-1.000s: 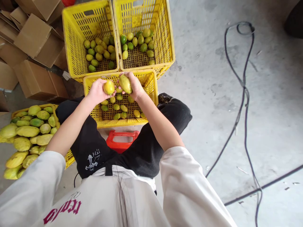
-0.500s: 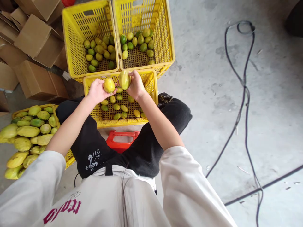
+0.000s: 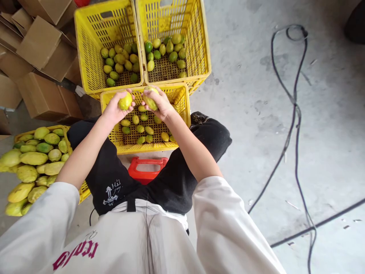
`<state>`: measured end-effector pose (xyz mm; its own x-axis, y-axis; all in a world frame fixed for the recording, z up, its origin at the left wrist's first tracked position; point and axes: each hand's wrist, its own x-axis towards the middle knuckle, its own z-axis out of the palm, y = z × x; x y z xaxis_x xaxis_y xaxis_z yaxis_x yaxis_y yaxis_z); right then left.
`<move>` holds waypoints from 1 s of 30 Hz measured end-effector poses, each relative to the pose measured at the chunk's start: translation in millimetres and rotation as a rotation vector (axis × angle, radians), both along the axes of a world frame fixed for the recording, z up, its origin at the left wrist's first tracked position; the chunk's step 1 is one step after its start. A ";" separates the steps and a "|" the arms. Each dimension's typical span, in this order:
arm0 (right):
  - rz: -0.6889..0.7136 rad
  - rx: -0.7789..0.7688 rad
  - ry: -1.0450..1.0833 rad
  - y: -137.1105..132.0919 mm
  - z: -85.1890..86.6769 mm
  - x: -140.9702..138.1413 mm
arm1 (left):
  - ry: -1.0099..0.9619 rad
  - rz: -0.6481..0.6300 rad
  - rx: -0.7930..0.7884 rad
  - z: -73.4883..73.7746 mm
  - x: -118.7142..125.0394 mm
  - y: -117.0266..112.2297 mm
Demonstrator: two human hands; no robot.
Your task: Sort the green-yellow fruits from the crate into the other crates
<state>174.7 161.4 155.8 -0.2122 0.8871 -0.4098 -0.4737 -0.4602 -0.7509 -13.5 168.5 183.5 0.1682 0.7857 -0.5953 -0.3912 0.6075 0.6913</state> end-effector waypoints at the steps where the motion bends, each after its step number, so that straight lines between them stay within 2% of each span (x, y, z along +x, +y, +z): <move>1: 0.012 -0.001 -0.007 -0.3 1.7 -0.6 | 0.008 -0.013 -0.005 -0.4 0.5 -0.1; 7: 0.010 -0.081 -0.064 2.7 4.2 -0.5 | 0.002 -0.014 -0.077 5.5 5.4 0.7; 11: -0.029 -0.064 -0.014 8.3 -0.5 -0.1 | -0.011 0.024 -0.087 9.9 9.1 1.6; 17: -0.087 -0.038 0.016 10.3 -1.9 -2.2 | 0.040 0.031 0.002 4.8 5.8 -2.1; 21: -0.146 -0.128 0.064 6.1 2.2 -1.9 | 0.018 0.012 -0.023 2.9 3.8 -3.2; 24: -0.119 -0.197 0.100 3.4 2.7 -2.4 | 0.026 0.000 -0.032 4.1 5.6 -2.1; 30: -0.057 -0.116 -0.003 1.2 2.1 -4.4 | 0.034 -0.077 -0.053 5.7 6.9 1.7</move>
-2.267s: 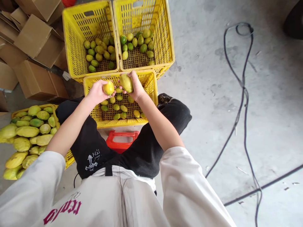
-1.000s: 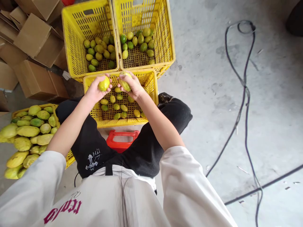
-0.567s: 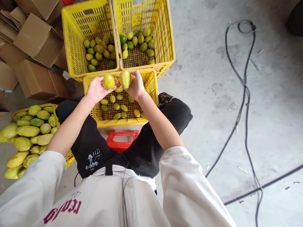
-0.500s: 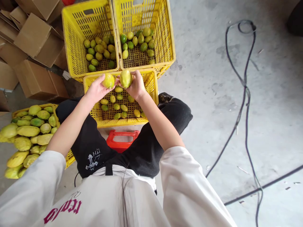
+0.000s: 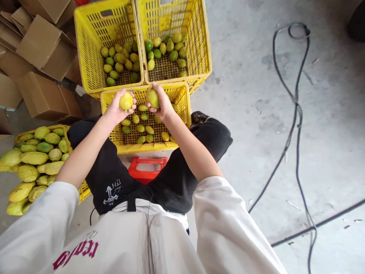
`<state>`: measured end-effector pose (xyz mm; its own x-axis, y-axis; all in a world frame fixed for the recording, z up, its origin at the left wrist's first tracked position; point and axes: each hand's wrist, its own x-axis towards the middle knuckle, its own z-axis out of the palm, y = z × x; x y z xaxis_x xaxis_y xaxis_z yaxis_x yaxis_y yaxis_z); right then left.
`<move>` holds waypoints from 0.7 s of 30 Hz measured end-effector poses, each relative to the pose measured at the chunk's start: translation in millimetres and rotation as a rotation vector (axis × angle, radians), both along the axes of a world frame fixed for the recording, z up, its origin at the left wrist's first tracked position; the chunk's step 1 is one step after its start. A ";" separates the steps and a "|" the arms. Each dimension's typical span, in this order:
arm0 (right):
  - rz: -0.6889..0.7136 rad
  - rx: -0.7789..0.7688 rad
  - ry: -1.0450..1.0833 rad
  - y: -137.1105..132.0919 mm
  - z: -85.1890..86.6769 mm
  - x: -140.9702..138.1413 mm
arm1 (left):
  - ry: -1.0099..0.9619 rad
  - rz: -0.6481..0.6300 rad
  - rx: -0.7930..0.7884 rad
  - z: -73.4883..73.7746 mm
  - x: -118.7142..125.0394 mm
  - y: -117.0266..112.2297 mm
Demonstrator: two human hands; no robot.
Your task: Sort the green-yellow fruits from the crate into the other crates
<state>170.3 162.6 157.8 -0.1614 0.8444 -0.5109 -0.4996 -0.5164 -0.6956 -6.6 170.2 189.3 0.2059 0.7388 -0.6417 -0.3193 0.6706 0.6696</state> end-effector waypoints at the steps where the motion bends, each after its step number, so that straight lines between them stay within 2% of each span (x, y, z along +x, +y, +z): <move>1: 0.008 0.000 -0.024 0.0 0.8 -0.1 | -0.008 -0.014 -0.002 -0.4 -0.5 0.6; 5: 0.027 -0.001 -0.056 0.4 4.6 -0.5 | 0.003 -0.035 -0.007 -4.5 -1.4 2.8; 10: -0.025 0.028 0.049 0.7 8.6 -2.9 | 0.014 0.059 0.036 -10.3 2.2 3.7; 13: -0.024 0.055 0.089 0.0 11.1 -4.5 | -0.052 0.112 0.106 -7.7 3.4 0.9; 17: -0.078 0.083 0.026 0.6 10.1 -4.2 | -0.036 0.078 0.198 -0.4 0.6 -5.6; 21: -0.055 0.070 -0.005 2.6 4.1 -0.3 | 0.013 0.078 0.158 1.8 -2.4 -8.9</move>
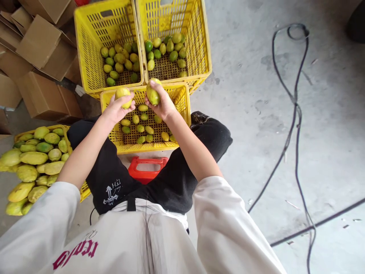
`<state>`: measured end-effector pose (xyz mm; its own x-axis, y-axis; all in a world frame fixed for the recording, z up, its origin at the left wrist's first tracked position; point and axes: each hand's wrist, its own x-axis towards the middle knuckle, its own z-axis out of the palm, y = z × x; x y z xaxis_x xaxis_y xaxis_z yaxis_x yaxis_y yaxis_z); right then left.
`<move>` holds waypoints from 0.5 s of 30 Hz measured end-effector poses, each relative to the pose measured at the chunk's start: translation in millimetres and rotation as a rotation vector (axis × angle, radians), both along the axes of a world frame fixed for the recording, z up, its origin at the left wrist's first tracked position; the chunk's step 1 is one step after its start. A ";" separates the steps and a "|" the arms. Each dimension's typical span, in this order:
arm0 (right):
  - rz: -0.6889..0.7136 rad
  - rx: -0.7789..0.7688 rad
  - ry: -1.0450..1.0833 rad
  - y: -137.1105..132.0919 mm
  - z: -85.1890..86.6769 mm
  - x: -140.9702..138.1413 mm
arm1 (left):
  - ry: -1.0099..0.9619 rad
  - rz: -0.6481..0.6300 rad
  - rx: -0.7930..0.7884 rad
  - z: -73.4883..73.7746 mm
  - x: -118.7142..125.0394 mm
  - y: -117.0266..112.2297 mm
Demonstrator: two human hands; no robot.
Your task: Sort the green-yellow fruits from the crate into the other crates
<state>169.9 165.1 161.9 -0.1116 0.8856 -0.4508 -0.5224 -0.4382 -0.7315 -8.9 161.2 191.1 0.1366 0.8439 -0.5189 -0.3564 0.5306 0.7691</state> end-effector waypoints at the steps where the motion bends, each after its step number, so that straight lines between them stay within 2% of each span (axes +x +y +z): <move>1: 0.012 -0.002 -0.001 0.3 -1.4 0.8 | 0.001 -0.003 -0.022 0.1 -0.3 0.0; 9: 0.009 -0.008 0.019 -1.8 -1.9 -2.0 | 0.030 -0.091 -0.107 -3.4 -2.5 5.2; 15: 0.085 -0.041 -0.032 -4.4 -0.3 -0.1 | 0.027 -0.034 -0.107 -10.9 -7.9 13.0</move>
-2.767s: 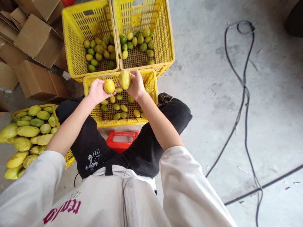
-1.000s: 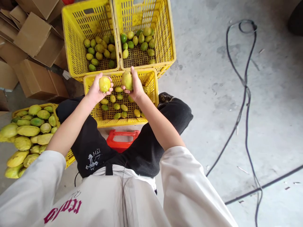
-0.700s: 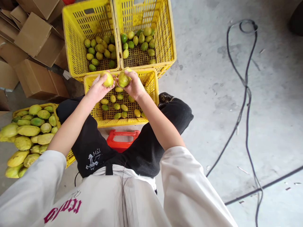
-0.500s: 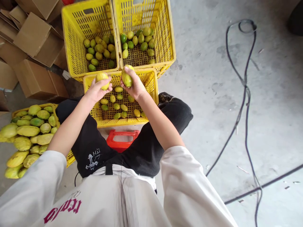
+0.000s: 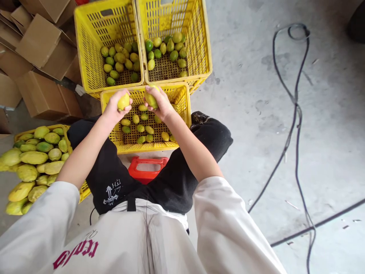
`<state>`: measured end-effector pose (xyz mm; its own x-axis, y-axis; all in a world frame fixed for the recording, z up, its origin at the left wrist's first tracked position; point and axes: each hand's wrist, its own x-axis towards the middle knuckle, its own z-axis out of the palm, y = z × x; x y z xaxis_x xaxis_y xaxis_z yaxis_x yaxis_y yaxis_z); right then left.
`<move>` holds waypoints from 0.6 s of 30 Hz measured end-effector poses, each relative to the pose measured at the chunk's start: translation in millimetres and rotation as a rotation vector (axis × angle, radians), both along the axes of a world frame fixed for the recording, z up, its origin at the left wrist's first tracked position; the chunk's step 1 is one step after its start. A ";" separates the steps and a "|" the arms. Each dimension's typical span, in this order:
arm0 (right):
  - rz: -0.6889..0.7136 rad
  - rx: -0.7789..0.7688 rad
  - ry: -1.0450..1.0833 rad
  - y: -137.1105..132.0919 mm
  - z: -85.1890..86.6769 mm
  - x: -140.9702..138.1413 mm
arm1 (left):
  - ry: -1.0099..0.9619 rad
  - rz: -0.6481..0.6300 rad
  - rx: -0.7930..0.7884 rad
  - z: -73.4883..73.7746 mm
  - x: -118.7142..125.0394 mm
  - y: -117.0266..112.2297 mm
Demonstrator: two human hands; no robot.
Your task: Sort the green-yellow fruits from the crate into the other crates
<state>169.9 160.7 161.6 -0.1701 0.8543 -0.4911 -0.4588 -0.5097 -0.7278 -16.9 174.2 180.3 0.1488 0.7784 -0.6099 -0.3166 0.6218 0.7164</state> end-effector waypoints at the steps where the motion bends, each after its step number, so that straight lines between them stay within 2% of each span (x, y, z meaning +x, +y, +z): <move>1: 0.018 -0.022 -0.016 0.0 -0.1 0.8 | -0.003 0.013 0.002 0.2 -0.9 1.6; 6: 0.077 -0.067 -0.034 1.7 1.0 3.2 | 0.022 0.063 -0.031 0.1 -2.9 7.4; 9: 0.011 -0.073 0.033 4.0 2.4 2.1 | 0.027 0.117 -0.052 -2.6 -0.4 7.9; 13: -0.111 -0.091 0.233 5.8 7.8 0.8 | -0.039 0.192 -0.041 0.1 5.1 5.6; 15: -0.130 -0.089 0.278 5.0 12.1 0.2 | -0.107 0.188 -0.010 4.5 6.9 3.8; 18: -0.130 -0.063 0.292 2.4 17.8 -1.5 | -0.126 0.106 0.052 8.5 7.2 0.7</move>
<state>168.4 163.1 179.4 -0.2032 0.8475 -0.4903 -0.7076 -0.4732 -0.5248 -9.7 174.9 188.8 0.1374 0.8238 -0.5499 -0.4679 0.5433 0.6970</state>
